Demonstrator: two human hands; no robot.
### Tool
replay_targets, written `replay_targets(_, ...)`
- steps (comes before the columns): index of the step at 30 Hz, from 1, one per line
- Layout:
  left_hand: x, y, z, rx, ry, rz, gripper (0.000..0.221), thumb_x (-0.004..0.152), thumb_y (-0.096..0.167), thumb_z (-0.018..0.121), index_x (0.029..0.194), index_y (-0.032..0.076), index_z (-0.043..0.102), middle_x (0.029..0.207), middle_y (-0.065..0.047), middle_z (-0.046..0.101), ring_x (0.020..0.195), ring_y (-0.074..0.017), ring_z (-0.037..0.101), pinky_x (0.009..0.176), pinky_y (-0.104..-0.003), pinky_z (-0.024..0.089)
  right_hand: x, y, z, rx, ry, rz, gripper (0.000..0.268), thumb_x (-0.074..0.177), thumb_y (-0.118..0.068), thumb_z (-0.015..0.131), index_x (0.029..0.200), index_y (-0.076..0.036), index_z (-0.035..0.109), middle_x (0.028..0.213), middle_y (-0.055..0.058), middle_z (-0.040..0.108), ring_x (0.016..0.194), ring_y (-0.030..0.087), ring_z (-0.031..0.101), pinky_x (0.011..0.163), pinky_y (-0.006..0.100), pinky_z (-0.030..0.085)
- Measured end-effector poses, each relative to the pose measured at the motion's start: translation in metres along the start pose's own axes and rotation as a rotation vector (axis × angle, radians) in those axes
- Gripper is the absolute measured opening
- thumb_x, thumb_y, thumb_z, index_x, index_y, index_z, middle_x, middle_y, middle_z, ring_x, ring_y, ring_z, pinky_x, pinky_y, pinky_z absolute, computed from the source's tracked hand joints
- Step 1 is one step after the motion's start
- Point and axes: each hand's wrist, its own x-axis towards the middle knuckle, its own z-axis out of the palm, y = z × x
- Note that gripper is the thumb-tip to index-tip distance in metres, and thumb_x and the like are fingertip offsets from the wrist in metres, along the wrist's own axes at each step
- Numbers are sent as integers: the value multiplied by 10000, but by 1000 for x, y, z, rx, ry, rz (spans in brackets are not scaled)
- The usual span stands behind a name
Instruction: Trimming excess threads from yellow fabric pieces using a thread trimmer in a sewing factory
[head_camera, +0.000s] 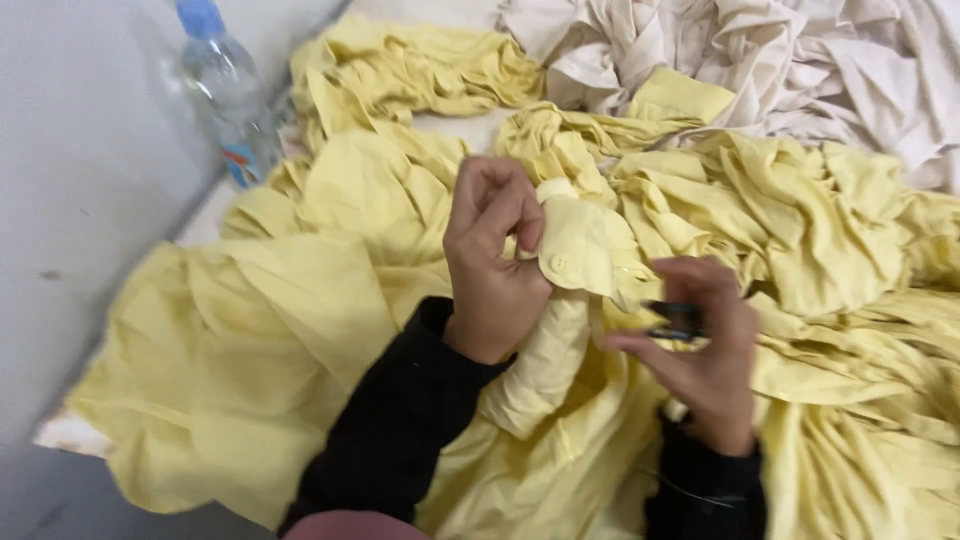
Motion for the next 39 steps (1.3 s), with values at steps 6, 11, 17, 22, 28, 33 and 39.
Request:
replay_targets(6, -7, -13, 1, 42, -132, -308, 349, 741, 97, 602, 509, 111, 341, 373, 21, 171, 392, -93, 226, 392, -215, 257, 7, 34, 12, -232, 367, -336, 191, 667, 138, 647, 769, -23, 641, 612, 89, 508, 478, 244, 456, 464, 310, 381)
replay_targets(11, 1, -5, -6, -321, -492, -1014, 342, 845, 285, 366, 925, 5, 545, 768, -145, 617, 612, -209, 613, 471, -280, 522, -6, 39, 6, -389, 516, -499, 86, 822, -68, 644, 811, -22, 572, 648, 112, 518, 515, 202, 456, 458, 305, 349)
replay_targets(17, -7, -13, -9, -910, -690, -1151, 606, 833, 414, 360, 1272, 8, 259, 1125, -227, 504, 995, -339, 531, 854, -448, 456, -7, 24, 3, -407, 468, -564, 67, 750, -59, 668, 749, -39, 604, 582, 81, 469, 448, 183, 374, 425, 300, 295)
replay_targets(22, -6, -3, 14, -793, -452, -1133, 618, 732, 276, 579, 1258, 57, 340, 1177, -112, 519, 991, -230, 547, 734, -341, 511, -2, 12, -4, -463, 153, -640, 189, 822, 29, 459, 972, -18, 563, 627, 62, 458, 472, 172, 375, 454, 295, 287)
replay_targets(28, -22, -9, 13, -753, -70, -1025, 123, 854, 72, 505, 792, 60, 400, 738, -91, 570, 662, -169, 598, 588, -301, 532, 10, 2, -13, -338, -125, -319, 293, 651, -462, 643, 784, -202, 632, 640, -63, 554, 458, 56, 493, 392, 219, 386)
replay_targets(33, -29, 8, 11, -747, -301, -780, 152, 899, 101, 441, 1027, 20, 436, 869, -79, 569, 788, -154, 571, 705, -266, 484, -3, 2, -13, -371, 232, -341, 353, 774, -295, 624, 954, -26, 483, 843, 135, 570, 696, 228, 553, 526, 290, 392)
replay_targets(39, -31, 16, 8, -637, -389, -804, 270, 891, 161, 442, 1130, 44, 400, 881, -73, 587, 833, -166, 582, 796, -325, 499, -3, 22, -5, -449, 378, -563, 319, 776, -287, 724, 994, -81, 614, 745, 118, 597, 577, 166, 514, 476, 268, 398)
